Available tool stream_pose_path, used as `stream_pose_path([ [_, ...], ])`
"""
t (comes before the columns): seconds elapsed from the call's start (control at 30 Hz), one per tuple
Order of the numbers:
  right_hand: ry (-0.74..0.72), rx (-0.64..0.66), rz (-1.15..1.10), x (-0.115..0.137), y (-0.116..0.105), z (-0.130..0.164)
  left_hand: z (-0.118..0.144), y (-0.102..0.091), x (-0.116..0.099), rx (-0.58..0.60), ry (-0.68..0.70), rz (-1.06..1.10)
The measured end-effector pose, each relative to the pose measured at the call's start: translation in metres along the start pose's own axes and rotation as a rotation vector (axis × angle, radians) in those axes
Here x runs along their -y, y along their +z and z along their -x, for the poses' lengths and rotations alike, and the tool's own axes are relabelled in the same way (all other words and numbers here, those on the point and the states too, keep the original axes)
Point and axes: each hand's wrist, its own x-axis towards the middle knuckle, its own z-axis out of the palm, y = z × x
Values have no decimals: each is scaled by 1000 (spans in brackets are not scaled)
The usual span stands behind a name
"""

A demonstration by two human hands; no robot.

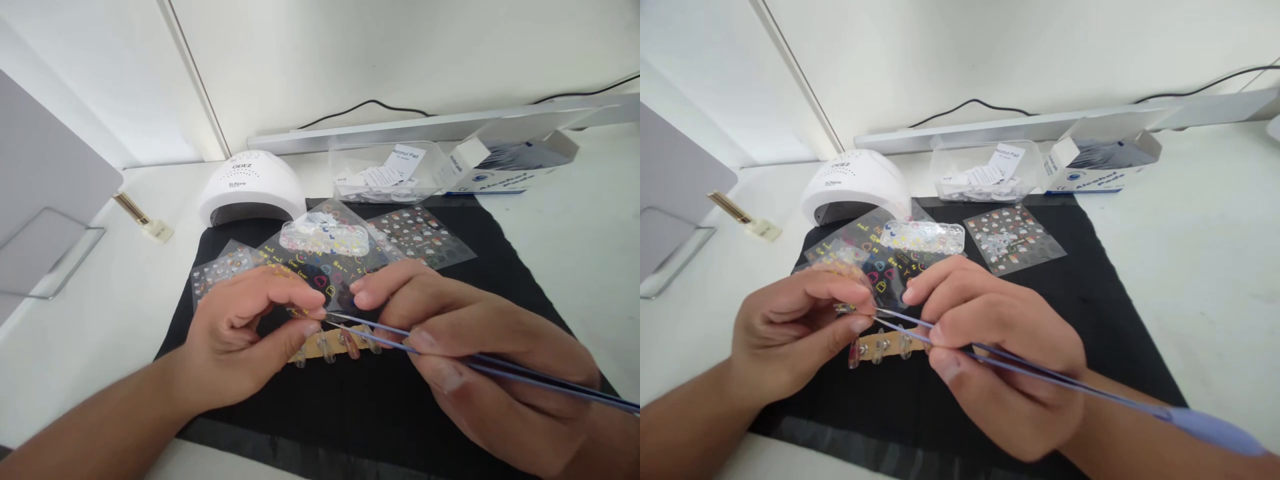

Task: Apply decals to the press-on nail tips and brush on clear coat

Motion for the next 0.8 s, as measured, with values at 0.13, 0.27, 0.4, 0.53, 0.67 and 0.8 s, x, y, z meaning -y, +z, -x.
stream_pose_path([
  [0.13,10,21,17,2,0,0,0,-1,0,2,8,-21],
  [0.27,13,34,31,2,-1,0,-1,-2,0,16,18,-39],
  [0.4,19,40,24,1,-1,1,-1,-2,0,36,39,-53],
  [0.53,39,41,13,0,-1,2,-2,-3,-1,50,62,-86],
  [0.67,62,47,12,2,-2,2,-4,-5,-3,78,113,-127],
  [0.8,65,63,5,3,-3,2,-6,-6,-4,88,138,-153],
])
